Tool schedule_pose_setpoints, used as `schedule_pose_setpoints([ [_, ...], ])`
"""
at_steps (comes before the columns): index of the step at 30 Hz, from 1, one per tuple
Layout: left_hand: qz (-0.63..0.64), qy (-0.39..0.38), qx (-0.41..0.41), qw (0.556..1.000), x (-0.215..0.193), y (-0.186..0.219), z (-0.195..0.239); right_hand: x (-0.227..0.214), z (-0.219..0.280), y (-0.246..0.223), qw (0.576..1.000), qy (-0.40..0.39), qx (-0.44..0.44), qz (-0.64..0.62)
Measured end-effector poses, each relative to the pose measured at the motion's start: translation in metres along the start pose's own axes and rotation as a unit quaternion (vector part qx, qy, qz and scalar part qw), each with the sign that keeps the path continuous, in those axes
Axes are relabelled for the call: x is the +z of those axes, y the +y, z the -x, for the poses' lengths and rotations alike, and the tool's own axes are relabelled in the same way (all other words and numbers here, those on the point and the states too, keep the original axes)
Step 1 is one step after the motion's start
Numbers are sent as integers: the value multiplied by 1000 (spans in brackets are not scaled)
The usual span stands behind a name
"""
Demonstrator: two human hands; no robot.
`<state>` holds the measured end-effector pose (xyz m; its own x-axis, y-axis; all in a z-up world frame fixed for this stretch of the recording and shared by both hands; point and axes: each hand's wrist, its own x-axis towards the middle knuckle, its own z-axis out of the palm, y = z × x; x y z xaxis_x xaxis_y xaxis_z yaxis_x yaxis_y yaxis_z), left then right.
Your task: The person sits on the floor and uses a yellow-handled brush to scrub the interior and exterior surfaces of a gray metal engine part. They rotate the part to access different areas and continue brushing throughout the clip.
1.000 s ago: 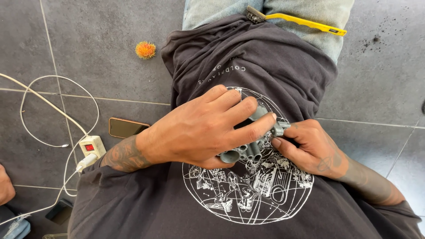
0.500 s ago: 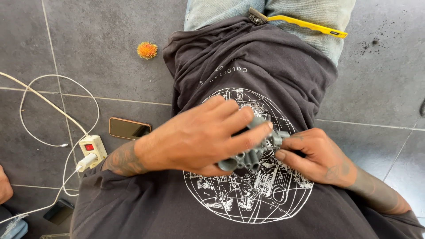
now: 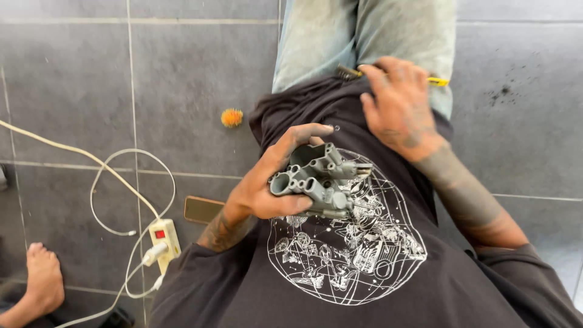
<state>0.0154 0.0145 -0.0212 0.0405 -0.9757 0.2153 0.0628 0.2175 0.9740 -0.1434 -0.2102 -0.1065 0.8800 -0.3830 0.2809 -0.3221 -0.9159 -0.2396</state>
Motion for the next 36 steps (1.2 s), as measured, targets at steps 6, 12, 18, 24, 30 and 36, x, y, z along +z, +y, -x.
schedule_pose_setpoints([
  [6, 226, 30, -1, 974, -11, -23, -14, 32, -6, 26, 999, 14, -8, -29],
  [12, 315, 51, -13, 947, 0, 10, -19, 51, -5, 36, 996, 18, -11, 85],
  [18, 330, 42, -10, 943, -1, -6, -19, 40, 4, 19, 998, 29, 57, -10],
  [24, 361, 15, -23, 932, 7, -11, -22, -38, 26, 32, 959, 74, 124, -243],
  [30, 358, 41, -82, 929, 21, -28, -30, -85, 66, 18, 840, 139, 245, -465],
  [36, 373, 58, -153, 913, 53, -25, -40, -90, 82, -9, 863, 161, 114, -465],
])
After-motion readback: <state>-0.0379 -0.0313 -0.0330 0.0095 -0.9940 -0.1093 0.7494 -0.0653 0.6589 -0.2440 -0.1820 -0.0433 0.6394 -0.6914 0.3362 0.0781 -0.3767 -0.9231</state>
